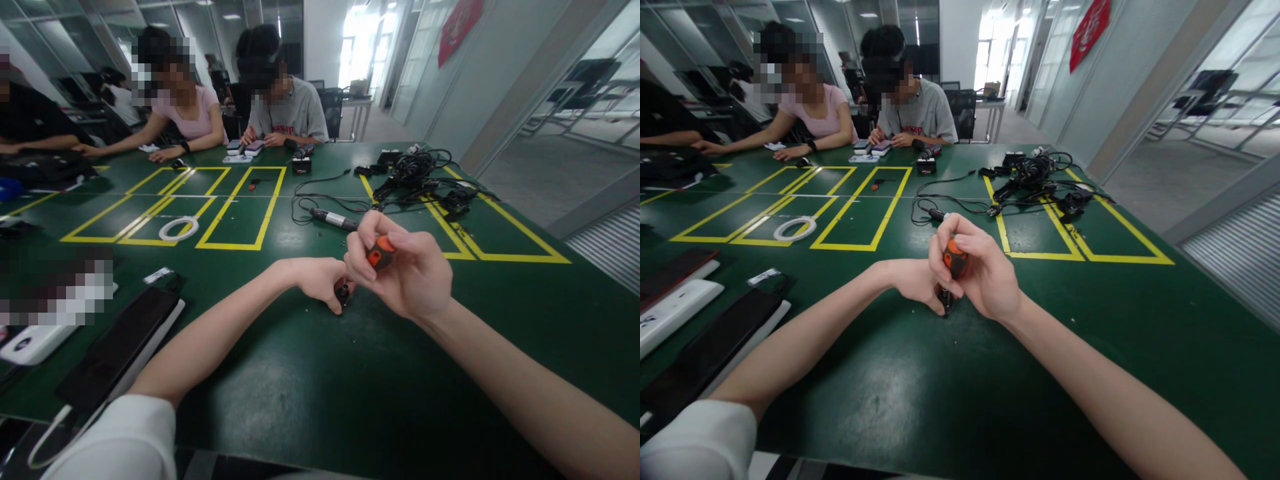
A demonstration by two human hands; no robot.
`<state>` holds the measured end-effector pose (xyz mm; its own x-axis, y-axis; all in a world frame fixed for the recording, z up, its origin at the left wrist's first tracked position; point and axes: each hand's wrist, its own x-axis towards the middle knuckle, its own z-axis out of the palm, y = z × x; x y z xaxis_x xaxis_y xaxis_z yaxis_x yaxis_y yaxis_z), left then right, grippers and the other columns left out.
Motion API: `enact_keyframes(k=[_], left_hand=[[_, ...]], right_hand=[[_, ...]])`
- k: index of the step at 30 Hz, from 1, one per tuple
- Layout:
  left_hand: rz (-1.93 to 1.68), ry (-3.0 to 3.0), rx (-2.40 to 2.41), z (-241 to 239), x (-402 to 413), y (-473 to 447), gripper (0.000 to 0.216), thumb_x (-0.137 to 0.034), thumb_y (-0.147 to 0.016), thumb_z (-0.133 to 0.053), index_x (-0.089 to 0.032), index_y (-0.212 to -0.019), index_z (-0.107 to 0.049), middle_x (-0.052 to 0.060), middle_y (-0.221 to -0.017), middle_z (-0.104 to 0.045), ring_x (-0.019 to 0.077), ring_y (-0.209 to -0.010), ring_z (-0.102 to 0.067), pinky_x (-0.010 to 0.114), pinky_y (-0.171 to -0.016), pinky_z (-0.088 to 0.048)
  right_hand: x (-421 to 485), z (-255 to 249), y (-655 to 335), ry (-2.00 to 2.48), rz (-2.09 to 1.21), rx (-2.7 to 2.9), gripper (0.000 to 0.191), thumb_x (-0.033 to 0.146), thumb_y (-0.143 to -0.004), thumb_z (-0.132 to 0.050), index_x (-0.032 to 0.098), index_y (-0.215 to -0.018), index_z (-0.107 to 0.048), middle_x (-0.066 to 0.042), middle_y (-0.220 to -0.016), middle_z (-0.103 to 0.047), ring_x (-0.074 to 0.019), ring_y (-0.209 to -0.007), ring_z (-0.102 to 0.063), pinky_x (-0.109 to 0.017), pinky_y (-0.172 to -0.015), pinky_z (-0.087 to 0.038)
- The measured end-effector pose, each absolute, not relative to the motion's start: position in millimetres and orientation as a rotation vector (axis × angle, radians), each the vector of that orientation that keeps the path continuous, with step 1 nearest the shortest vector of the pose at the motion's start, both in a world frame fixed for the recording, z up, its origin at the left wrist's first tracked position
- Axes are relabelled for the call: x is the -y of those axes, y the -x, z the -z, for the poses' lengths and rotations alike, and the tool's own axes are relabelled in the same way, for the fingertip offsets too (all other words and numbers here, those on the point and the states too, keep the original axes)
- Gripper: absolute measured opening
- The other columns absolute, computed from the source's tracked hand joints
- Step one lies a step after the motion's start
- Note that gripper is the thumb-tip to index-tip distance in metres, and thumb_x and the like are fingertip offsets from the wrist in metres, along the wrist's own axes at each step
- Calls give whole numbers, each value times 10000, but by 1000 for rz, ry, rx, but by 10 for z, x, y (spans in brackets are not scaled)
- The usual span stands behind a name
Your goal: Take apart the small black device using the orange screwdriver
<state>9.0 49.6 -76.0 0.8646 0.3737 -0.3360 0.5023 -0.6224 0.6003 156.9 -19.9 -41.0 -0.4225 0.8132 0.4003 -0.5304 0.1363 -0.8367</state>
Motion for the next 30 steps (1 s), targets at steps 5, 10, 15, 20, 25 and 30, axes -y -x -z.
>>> enact_keyframes(k=[5,10,15,20,25,30], left_hand=[[226,-2313,-643,750,-485,-88,205,-192,-752,-814,-170,-887,-662,-11,-866,-680,153,-800,-636,263,-790,-507],[234,-2309,-612,747,-487,-90,179,-198,-754,-802,-181,-861,-659,-25,-834,-665,145,-788,-621,252,-780,-496],[233,-2303,-638,750,-492,-91,190,-201,-745,-807,-176,-853,-652,-28,-828,-653,143,-780,-605,248,-754,-477],[228,-2316,-602,752,-492,-95,182,-188,-757,-804,-173,-864,-658,-33,-805,-646,134,-763,-591,241,-752,-465],[223,-2340,-591,758,-492,-92,179,-190,-766,-788,-169,-887,-658,-24,-848,-663,143,-815,-609,235,-764,-464],[217,-2355,-631,756,-477,-90,253,-197,-753,-816,-163,-958,-672,-10,-878,-678,154,-826,-632,239,-769,-480]], right_hand=[[201,407,-1551,338,-1507,1324,392,453,-952,-538,190,-668,-599,37,-491,-450,-101,-402,-331,-257,-424,-269],[203,414,-1560,330,-1543,1293,204,400,-881,-616,216,-809,-567,41,-572,-546,-100,-391,-345,-249,-415,-271],[201,426,-1544,350,-1482,1330,373,455,-937,-532,197,-671,-575,30,-519,-480,-103,-407,-350,-260,-431,-288],[203,427,-1541,322,-1521,1286,237,432,-864,-648,212,-801,-585,43,-578,-553,-95,-400,-337,-245,-411,-258],[202,427,-1555,352,-1500,1362,414,516,-930,-564,195,-672,-595,27,-504,-492,-113,-400,-387,-263,-416,-293],[200,427,-1536,350,-1504,1283,267,435,-864,-691,223,-834,-532,58,-614,-559,-77,-400,-323,-231,-418,-241]])
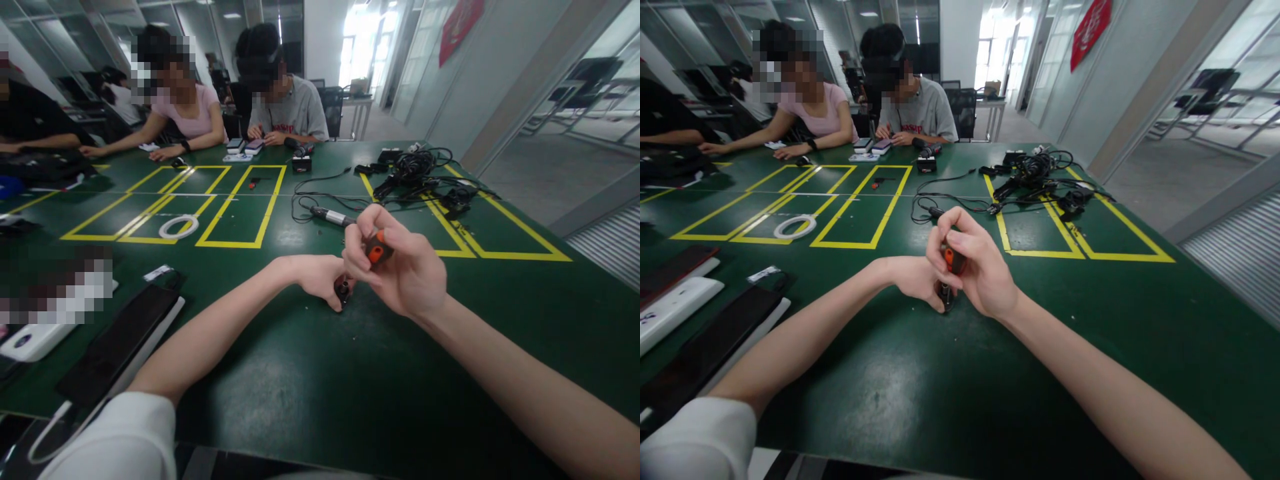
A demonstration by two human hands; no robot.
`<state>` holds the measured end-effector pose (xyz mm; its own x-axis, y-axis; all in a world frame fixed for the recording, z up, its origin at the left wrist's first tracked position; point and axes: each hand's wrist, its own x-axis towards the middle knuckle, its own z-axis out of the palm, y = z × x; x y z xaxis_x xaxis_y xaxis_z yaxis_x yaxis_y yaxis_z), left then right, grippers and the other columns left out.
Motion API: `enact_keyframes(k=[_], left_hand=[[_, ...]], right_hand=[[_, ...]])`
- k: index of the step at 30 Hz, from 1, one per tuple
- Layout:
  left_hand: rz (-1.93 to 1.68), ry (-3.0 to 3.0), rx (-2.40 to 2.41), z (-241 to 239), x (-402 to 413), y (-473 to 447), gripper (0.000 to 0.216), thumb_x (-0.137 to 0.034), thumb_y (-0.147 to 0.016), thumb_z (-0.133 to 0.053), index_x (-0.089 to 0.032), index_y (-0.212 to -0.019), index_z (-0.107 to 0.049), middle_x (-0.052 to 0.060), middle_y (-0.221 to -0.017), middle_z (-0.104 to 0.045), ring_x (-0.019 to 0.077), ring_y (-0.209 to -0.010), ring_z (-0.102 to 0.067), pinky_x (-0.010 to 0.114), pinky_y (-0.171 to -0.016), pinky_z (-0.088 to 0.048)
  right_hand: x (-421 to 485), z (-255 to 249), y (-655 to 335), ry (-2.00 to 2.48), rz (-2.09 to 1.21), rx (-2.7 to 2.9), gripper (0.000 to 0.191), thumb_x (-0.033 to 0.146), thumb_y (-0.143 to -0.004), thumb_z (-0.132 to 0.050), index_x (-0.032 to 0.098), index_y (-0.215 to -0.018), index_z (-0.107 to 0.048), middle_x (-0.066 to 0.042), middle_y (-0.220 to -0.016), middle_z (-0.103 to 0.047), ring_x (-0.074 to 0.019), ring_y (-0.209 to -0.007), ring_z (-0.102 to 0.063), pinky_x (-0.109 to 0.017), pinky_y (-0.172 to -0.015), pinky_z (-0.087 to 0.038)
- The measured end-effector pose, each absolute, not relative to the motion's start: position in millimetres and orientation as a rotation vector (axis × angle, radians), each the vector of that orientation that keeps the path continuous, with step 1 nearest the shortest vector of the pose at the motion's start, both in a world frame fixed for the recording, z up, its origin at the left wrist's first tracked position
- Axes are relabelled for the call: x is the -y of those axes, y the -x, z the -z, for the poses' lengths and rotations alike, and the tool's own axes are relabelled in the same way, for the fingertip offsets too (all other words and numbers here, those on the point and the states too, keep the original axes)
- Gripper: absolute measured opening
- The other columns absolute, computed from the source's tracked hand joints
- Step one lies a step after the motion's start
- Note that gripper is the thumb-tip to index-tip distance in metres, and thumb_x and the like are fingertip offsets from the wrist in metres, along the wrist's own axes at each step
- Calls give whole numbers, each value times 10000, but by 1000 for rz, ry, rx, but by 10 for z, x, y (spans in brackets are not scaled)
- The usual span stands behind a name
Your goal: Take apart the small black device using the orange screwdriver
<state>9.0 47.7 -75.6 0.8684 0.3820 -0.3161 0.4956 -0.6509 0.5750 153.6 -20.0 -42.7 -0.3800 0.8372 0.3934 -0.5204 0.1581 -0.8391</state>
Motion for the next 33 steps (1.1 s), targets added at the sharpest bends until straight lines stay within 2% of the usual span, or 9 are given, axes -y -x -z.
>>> enact_keyframes(k=[6,10,12,15,18,21,24,27,33], left_hand=[[195,-2357,-629,769,-491,-92,274,-173,-753,-825,-152,-969,-657,2,-913,-681,152,-835,-640,237,-761,-489],[187,-2372,-600,787,-506,-91,281,-160,-735,-835,-150,-942,-645,12,-915,-672,162,-847,-637,241,-746,-493],[184,-2391,-614,791,-500,-90,278,-157,-735,-834,-147,-942,-648,15,-911,-670,166,-849,-637,244,-748,-497],[173,-2435,-636,787,-477,-90,273,-163,-740,-827,-150,-958,-662,18,-924,-680,170,-853,-642,249,-755,-500],[204,-2467,-661,779,-460,-92,271,-188,-751,-816,-155,-982,-679,18,-926,-700,178,-844,-652,262,-751,-502],[239,-2477,-654,770,-456,-99,214,-183,-771,-786,-155,-962,-694,30,-968,-727,190,-888,-670,274,-798,-512],[240,-2474,-693,748,-451,-110,287,-188,-744,-811,-148,-1003,-693,47,-1003,-733,197,-890,-676,275,-792,-515],[260,-2459,-725,718,-437,-118,312,-206,-738,-827,-139,-1007,-684,45,-960,-723,184,-833,-660,260,-732,-499],[258,-2431,-709,708,-426,-119,283,-186,-740,-812,-141,-991,-689,21,-919,-715,155,-800,-651,248,-751,-499]], right_hand=[[183,377,-1528,381,-1497,1290,360,436,-927,-602,200,-663,-536,31,-556,-482,-102,-461,-362,-255,-464,-289],[185,370,-1552,359,-1548,1284,376,415,-953,-557,206,-642,-526,74,-472,-330,-88,-415,-238,-245,-439,-237],[190,384,-1551,324,-1554,1284,356,443,-957,-551,214,-686,-518,94,-461,-305,-77,-399,-181,-234,-423,-208],[193,431,-1528,290,-1489,1324,329,475,-935,-619,229,-756,-492,113,-479,-336,-68,-396,-177,-217,-410,-187],[180,482,-1507,362,-1349,1432,342,378,-904,-723,238,-758,-447,119,-514,-382,-58,-383,-253,-205,-397,-211],[155,481,-1534,527,-1160,1602,323,344,-911,-724,234,-756,-464,89,-559,-477,-86,-432,-436,-229,-449,-349],[128,409,-1609,738,-836,1825,215,300,-913,-678,209,-776,-540,23,-679,-600,-131,-604,-560,-276,-597,-441],[104,318,-1695,876,-571,2008,175,295,-908,-619,196,-772,-573,7,-703,-615,-141,-633,-545,-287,-619,-410],[86,225,-1780,1208,-471,2211,249,404,-893,-594,190,-765,-599,11,-577,-570,-157,-546,-512,-307,-569,-340]])
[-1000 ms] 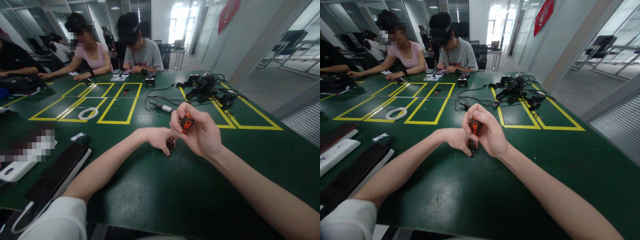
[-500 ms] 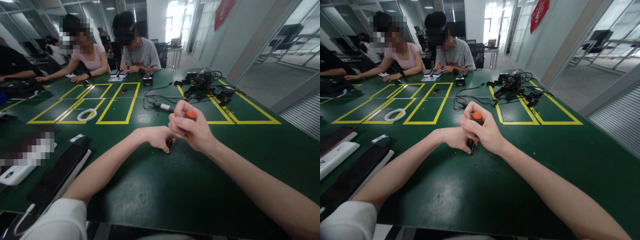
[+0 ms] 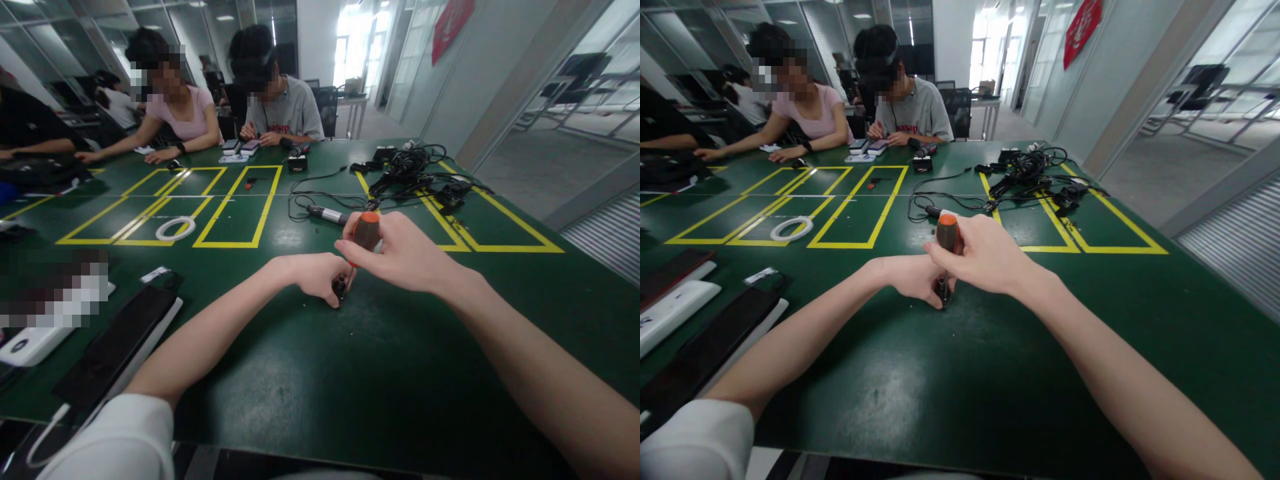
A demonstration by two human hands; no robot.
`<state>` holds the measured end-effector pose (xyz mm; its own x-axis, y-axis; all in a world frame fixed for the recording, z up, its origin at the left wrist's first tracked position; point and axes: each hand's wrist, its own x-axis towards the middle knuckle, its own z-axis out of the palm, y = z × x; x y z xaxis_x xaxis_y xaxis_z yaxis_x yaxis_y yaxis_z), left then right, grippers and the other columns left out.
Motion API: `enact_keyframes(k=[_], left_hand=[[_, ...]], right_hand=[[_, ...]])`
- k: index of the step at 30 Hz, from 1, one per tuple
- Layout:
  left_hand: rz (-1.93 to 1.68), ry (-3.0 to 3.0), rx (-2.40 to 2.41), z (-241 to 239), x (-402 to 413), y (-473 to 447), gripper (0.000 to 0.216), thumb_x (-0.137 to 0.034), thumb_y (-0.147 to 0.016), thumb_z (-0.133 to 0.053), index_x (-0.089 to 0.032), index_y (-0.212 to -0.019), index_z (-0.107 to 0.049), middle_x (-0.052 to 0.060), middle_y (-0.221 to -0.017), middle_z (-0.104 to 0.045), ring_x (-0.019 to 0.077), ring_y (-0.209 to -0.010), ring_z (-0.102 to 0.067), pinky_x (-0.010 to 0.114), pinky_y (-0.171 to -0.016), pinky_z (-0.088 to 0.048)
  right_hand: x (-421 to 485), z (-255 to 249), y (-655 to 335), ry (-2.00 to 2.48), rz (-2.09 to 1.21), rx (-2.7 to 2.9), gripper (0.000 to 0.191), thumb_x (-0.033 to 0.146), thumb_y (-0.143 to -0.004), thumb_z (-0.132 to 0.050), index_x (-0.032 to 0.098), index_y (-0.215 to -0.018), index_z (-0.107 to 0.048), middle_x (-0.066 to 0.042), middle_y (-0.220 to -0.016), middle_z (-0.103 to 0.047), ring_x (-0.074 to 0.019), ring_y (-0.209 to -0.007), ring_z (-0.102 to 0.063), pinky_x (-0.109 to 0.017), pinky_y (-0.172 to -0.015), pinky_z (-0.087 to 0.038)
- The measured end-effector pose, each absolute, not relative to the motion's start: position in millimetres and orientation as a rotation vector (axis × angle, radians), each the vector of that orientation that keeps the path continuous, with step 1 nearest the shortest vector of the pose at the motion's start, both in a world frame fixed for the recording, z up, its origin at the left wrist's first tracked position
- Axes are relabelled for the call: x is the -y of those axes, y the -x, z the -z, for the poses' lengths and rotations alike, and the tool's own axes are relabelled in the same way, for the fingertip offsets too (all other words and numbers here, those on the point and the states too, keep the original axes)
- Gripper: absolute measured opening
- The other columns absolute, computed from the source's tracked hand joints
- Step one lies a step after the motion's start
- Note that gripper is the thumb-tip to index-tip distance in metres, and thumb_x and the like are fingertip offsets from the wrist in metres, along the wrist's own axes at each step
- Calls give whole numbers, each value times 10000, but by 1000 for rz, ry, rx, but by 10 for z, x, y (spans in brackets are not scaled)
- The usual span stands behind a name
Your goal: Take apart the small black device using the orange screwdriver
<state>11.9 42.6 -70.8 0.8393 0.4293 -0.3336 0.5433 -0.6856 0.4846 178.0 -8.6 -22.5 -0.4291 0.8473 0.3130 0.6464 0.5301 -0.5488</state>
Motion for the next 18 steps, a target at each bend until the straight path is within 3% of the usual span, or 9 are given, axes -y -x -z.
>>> enact_keyframes(k=[9,18], left_hand=[[207,-2423,-748,799,-453,-106,268,-207,-727,-824,-149,-963,-711,24,-959,-738,190,-917,-679,253,-830,-524],[227,-2487,-716,814,-460,-111,298,-247,-756,-819,-152,-1018,-715,39,-1023,-742,193,-921,-683,251,-807,-524]], right_hand=[[112,230,-1780,1161,-799,2294,125,183,-714,-678,202,-713,-555,33,-659,-569,-138,-602,-523,-277,-590,-392],[115,218,-1816,1147,-961,2312,157,163,-689,-628,200,-832,-575,18,-757,-599,-159,-671,-557,-277,-622,-434]])
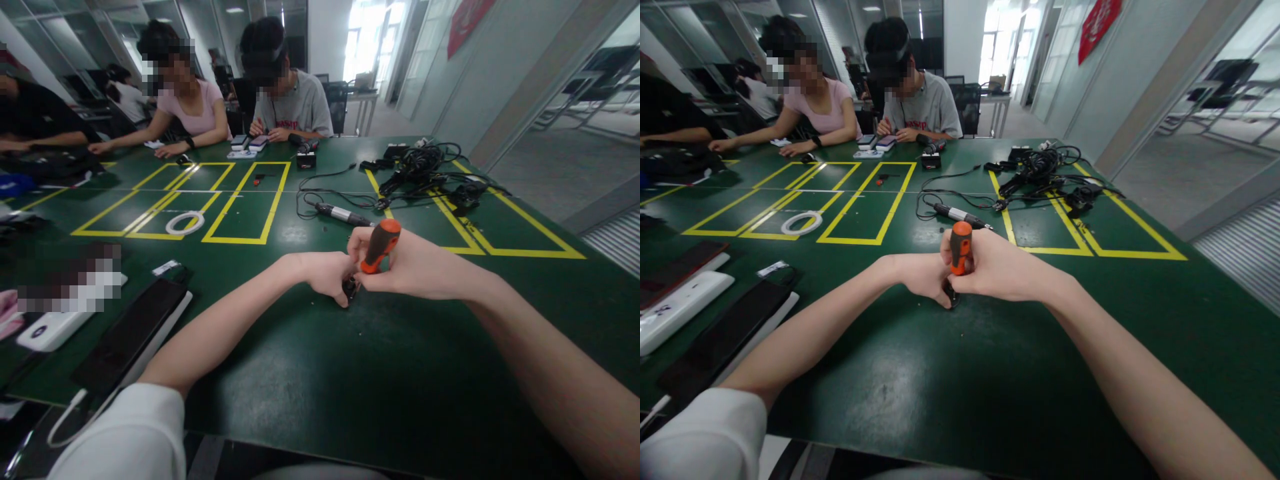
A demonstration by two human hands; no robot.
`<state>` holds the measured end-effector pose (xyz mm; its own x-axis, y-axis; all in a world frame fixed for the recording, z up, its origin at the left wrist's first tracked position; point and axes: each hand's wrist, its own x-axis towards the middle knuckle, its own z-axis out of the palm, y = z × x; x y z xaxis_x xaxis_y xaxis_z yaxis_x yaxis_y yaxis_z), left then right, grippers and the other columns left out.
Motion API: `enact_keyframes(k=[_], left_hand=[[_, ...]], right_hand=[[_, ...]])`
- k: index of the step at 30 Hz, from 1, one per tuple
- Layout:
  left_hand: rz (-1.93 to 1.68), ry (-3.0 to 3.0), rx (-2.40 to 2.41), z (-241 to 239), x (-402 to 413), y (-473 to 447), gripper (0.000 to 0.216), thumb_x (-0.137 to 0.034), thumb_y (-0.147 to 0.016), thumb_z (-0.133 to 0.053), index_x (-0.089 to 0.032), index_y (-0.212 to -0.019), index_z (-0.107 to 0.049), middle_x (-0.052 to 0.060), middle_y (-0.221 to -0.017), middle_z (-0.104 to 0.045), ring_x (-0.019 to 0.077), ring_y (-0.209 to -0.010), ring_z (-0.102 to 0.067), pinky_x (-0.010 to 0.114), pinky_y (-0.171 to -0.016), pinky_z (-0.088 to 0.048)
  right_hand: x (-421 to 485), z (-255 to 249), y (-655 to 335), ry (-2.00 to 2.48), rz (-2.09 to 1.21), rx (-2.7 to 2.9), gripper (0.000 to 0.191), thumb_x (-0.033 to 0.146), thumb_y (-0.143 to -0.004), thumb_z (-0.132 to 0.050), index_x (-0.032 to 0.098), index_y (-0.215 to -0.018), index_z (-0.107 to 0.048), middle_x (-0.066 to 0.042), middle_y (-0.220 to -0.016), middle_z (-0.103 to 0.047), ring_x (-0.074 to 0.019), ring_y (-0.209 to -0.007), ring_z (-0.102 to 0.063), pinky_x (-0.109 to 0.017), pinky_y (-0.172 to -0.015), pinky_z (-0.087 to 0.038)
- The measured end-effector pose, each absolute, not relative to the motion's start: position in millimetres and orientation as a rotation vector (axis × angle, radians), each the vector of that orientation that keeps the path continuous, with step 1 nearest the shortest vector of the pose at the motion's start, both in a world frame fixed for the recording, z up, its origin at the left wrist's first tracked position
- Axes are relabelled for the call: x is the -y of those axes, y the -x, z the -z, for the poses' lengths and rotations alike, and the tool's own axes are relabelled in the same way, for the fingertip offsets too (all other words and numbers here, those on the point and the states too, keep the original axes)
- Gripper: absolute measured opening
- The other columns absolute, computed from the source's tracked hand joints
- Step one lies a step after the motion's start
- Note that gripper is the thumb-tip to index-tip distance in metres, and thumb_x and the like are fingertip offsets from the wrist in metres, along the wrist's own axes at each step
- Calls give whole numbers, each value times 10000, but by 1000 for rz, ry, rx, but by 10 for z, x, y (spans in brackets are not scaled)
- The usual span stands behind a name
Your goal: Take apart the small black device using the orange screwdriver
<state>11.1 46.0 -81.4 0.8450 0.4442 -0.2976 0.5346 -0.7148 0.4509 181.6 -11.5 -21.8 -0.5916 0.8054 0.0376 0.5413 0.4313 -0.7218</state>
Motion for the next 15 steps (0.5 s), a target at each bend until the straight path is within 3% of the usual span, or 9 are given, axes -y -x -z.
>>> enact_keyframes(k=[6,15], left_hand=[[200,-2490,-697,879,-491,-94,265,-260,-749,-820,-161,-983,-746,24,-981,-753,203,-951,-688,257,-863,-531],[206,-2490,-716,816,-453,-116,295,-233,-747,-826,-129,-1005,-728,52,-1037,-747,223,-981,-691,275,-870,-541]], right_hand=[[120,230,-1792,1091,-953,2391,50,190,-734,-584,206,-740,-537,27,-682,-529,-146,-622,-492,-282,-599,-396],[107,252,-1800,1074,-993,2350,161,134,-668,-599,211,-793,-533,41,-719,-522,-139,-639,-483,-276,-596,-383]])
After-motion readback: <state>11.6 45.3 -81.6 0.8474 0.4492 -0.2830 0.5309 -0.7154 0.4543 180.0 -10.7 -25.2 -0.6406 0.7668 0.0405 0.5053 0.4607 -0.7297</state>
